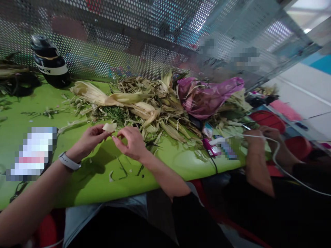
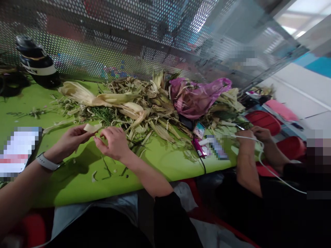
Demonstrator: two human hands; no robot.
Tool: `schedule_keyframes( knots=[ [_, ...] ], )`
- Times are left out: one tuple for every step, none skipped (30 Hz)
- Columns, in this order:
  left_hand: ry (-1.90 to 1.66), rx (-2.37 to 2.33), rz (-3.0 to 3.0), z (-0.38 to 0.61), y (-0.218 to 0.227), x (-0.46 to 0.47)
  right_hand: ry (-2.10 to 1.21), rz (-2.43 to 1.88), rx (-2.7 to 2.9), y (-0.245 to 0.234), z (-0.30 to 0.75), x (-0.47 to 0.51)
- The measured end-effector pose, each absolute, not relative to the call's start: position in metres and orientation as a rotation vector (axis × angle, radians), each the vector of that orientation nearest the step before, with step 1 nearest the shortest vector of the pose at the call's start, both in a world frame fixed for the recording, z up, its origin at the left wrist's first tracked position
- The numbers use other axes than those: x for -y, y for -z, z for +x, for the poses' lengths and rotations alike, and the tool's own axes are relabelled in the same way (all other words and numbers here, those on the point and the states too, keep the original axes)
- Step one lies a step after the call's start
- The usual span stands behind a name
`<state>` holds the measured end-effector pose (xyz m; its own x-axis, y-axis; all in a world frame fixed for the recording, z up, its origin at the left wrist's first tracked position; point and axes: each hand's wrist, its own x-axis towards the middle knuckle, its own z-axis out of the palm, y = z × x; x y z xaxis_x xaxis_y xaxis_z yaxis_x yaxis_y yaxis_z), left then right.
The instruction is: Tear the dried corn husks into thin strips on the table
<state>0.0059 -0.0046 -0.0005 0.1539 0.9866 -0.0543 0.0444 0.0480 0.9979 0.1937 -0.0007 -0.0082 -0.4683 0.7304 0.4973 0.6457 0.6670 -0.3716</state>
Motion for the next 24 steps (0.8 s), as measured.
schedule_keyframes(
  knots=[
    [-1.001, -1.126, 1.281, 0.007, 0.002, 0.005, -0.156, -1.085, 2.155, 0.006, 0.195, 0.001],
    [-0.967, -1.111, 1.287, 0.008, 0.003, 0.005, -0.143, -1.103, 2.08, 0.003, 0.197, 0.001],
    [-0.941, -1.098, 1.29, 0.01, 0.004, 0.005, -0.149, -1.104, 2.04, 0.001, 0.199, 0.0],
    [-0.919, -1.085, 1.291, 0.011, 0.006, 0.006, -0.183, -1.09, 2.039, 0.0, 0.2, -0.001],
    [-0.901, -1.069, 1.29, 0.012, 0.006, 0.006, -0.243, -1.07, 2.064, -0.001, 0.2, -0.002],
    [-0.888, -1.048, 1.288, 0.013, 0.007, 0.007, -0.32, -1.046, 2.092, -0.001, 0.201, -0.003],
    [-0.876, -1.03, 1.284, 0.013, 0.006, 0.008, -0.402, -1.027, 2.097, -0.001, 0.201, -0.004],
    [-0.866, -1.02, 1.279, 0.013, 0.006, 0.009, -0.481, -1.011, 2.07, -0.001, 0.201, -0.005],
    [-0.854, -1.013, 1.275, 0.013, 0.005, 0.01, -0.565, -0.998, 2.016, -0.001, 0.202, -0.006],
    [-0.841, -1.011, 1.274, 0.012, 0.004, 0.01, -0.666, -0.984, 1.943, -0.001, 0.202, -0.007],
    [-0.824, -1.007, 1.281, 0.011, 0.004, 0.011, -0.792, -0.965, 1.865, -0.001, 0.202, -0.007],
    [-0.8, -1.002, 1.296, 0.01, 0.003, 0.011, -0.947, -0.935, 1.788, -0.001, 0.202, -0.007],
    [-0.77, -0.988, 1.319, 0.01, 0.002, 0.012, -1.125, -0.897, 1.711, -0.001, 0.202, -0.007],
    [-0.742, -0.964, 1.345, 0.009, 0.002, 0.012, -1.31, -0.857, 1.635, -0.001, 0.202, -0.008],
    [-0.719, -0.938, 1.369, 0.01, 0.001, 0.012, -1.475, -0.818, 1.558, 0.0, 0.201, -0.008],
    [-0.705, -0.917, 1.389, 0.01, 0.001, 0.012, -1.605, -0.785, 1.484, 0.001, 0.2, -0.008],
    [-0.693, -0.899, 1.407, 0.012, 0.001, 0.012, -1.695, -0.762, 1.415, 0.002, 0.198, -0.008],
    [-0.681, -0.885, 1.422, 0.013, 0.0, 0.012, -1.752, -0.751, 1.355, 0.003, 0.196, -0.007],
    [-0.662, -0.874, 1.435, 0.014, 0.0, 0.013, -1.784, -0.753, 1.306, 0.005, 0.194, -0.007],
    [-0.633, -0.864, 1.447, 0.015, 0.001, 0.013, -1.799, -0.765, 1.269, 0.006, 0.193, -0.007],
    [-0.601, -0.851, 1.457, 0.016, 0.001, 0.013, -1.809, -0.784, 1.242, 0.008, 0.191, -0.006],
    [-0.572, -0.833, 1.461, 0.017, 0.002, 0.014, -1.82, -0.805, 1.229, 0.009, 0.19, -0.006],
    [-0.551, -0.814, 1.457, 0.017, 0.003, 0.014, -1.825, -0.82, 1.229, 0.01, 0.19, -0.007],
    [-0.541, -0.805, 1.441, 0.017, 0.004, 0.015, -1.825, -0.826, 1.247, 0.011, 0.19, -0.008]
  ],
)
